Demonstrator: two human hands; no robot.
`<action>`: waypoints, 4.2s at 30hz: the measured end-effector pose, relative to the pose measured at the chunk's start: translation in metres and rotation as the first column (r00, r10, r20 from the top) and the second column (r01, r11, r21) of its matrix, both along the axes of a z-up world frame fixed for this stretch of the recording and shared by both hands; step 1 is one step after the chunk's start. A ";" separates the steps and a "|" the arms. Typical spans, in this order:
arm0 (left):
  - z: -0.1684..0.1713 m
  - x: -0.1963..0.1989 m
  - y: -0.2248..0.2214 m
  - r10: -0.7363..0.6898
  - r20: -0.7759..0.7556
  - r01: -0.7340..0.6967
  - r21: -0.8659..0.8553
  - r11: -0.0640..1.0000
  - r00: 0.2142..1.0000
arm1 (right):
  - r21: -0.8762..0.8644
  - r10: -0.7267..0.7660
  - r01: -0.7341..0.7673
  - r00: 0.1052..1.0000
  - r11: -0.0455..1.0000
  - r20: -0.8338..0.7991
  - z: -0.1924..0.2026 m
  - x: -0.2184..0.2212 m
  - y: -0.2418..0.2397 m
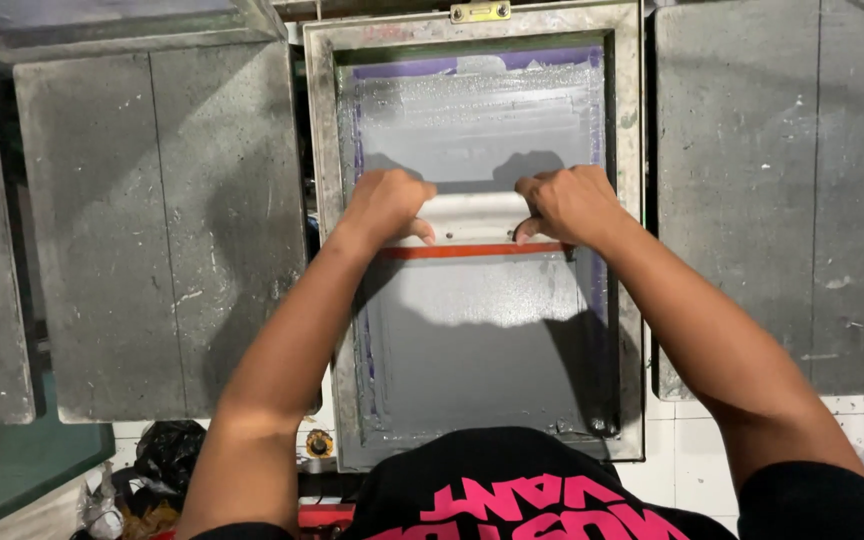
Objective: Applying ink to a t-shirt using a screen printing frame and squeegee, followed by drying the ink with a heat gun.
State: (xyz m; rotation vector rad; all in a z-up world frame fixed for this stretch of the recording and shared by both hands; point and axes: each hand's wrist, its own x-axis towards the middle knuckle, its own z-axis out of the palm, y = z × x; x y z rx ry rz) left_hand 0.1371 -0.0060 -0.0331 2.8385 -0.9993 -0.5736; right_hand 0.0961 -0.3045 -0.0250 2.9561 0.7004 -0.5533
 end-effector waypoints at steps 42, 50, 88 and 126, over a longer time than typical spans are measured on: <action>0.039 0.090 -0.027 0.109 0.392 -0.064 -0.126 0.990 0.914 | 0.056 0.034 -0.091 0.765 0.994 0.643 -0.009 0.110 -0.019; 0.013 0.098 -0.022 0.084 0.557 0.018 -0.176 0.984 0.826 | 0.102 0.010 -0.114 0.715 0.988 0.700 -0.012 0.108 -0.018; -0.016 0.060 -0.036 0.222 0.657 -0.020 -0.301 0.954 0.720 | 0.130 0.037 -0.222 0.620 0.966 0.784 -0.062 0.097 -0.013; -0.084 0.065 -0.037 0.190 0.721 -0.025 -0.233 0.972 0.666 | 0.087 0.032 -0.128 0.717 0.988 0.696 -0.055 0.083 0.001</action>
